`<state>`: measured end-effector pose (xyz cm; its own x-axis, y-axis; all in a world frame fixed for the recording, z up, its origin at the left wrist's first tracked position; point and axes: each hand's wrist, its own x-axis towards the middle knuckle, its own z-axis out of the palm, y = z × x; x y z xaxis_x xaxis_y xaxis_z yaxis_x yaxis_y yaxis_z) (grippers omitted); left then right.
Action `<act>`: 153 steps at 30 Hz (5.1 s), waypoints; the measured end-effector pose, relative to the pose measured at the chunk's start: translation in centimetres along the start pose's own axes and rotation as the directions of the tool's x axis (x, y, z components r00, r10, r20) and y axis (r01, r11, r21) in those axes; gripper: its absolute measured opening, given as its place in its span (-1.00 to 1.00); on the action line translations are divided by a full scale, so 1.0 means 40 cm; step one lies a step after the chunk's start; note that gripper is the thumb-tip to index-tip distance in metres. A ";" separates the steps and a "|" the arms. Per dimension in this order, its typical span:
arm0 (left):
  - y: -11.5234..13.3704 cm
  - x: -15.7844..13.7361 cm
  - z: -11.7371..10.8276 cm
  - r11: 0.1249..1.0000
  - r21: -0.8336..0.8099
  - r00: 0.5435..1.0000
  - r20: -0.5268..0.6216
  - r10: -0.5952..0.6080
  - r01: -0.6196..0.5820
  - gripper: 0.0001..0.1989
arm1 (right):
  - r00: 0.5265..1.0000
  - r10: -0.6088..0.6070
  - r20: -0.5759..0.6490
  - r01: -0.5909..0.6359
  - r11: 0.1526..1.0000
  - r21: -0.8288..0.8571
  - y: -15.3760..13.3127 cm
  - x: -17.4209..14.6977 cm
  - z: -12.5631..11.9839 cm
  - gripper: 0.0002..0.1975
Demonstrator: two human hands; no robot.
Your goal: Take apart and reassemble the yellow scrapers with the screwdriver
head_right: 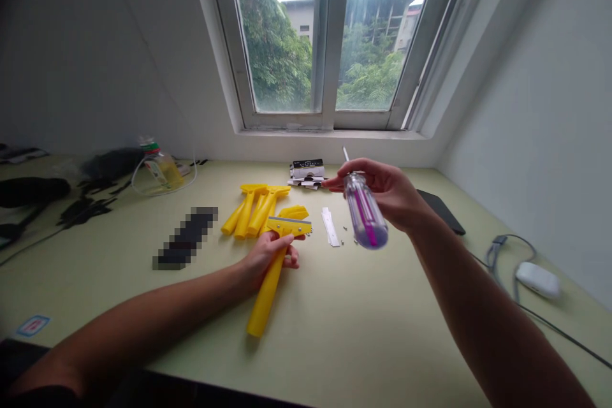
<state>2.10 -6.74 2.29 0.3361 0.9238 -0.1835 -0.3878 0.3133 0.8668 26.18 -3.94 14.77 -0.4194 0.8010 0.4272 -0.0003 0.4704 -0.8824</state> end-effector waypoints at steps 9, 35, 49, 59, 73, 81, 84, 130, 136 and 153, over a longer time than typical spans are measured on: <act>-0.001 -0.001 -0.002 1.000 0.018 1.000 -0.017 -0.011 0.011 -0.71 | 0.986 -0.135 -0.097 0.094 0.935 -0.342 0.026 -0.009 0.077 -0.71; -0.005 -0.002 -0.007 0.998 0.050 0.999 0.020 -0.031 0.030 -0.62 | 0.993 0.103 -0.057 -0.107 0.992 -0.064 0.077 0.010 0.084 -0.72; -0.011 0.000 -0.010 0.998 0.061 0.999 0.000 -0.033 0.033 -0.63 | 0.973 0.164 0.165 -0.099 0.933 -0.346 0.006 -0.003 0.067 -0.52; -0.015 0.005 -0.011 0.997 0.056 0.998 -0.014 -0.056 0.056 -0.61 | 0.945 0.175 0.277 -0.106 0.964 -0.245 0.005 -0.009 0.053 -0.76; -0.020 0.003 -0.009 0.993 0.106 0.999 0.013 -0.045 0.043 -0.59 | 0.991 -0.018 -0.129 -0.011 0.975 -0.221 0.007 -0.005 0.066 -0.26; -0.017 0.003 -0.001 0.989 0.146 0.999 -0.036 -0.035 0.039 -0.62 | 0.967 -0.192 -0.169 0.111 0.910 -0.400 -0.021 -0.015 0.103 -0.58; -0.020 0.002 -0.001 0.989 0.143 0.999 -0.030 -0.024 0.028 -0.62 | 0.947 -0.244 -0.210 0.132 0.889 -0.437 -0.035 -0.019 0.102 -0.39; -0.031 -0.001 0.000 0.974 0.221 0.989 -0.123 0.077 -0.048 -0.66 | 0.988 -0.147 -0.054 0.007 0.386 -0.922 -0.131 -0.070 0.015 -0.64; -0.031 -0.001 0.000 0.975 0.216 0.992 -0.106 0.073 -0.048 -0.66 | 0.978 -0.176 -0.115 -0.040 0.379 -0.925 -0.121 -0.069 0.007 -0.63; -0.027 0.001 0.001 0.975 0.213 0.989 -0.117 0.092 -0.065 -0.63 | 0.955 -0.295 -0.018 0.102 0.388 -0.916 -0.125 -0.071 0.027 -0.68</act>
<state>2.56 -7.04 1.34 0.1963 0.9680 -0.1561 -0.2177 0.1982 0.9557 26.39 -8.96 17.75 -0.3840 0.6331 0.6721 0.7884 0.6037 -0.1183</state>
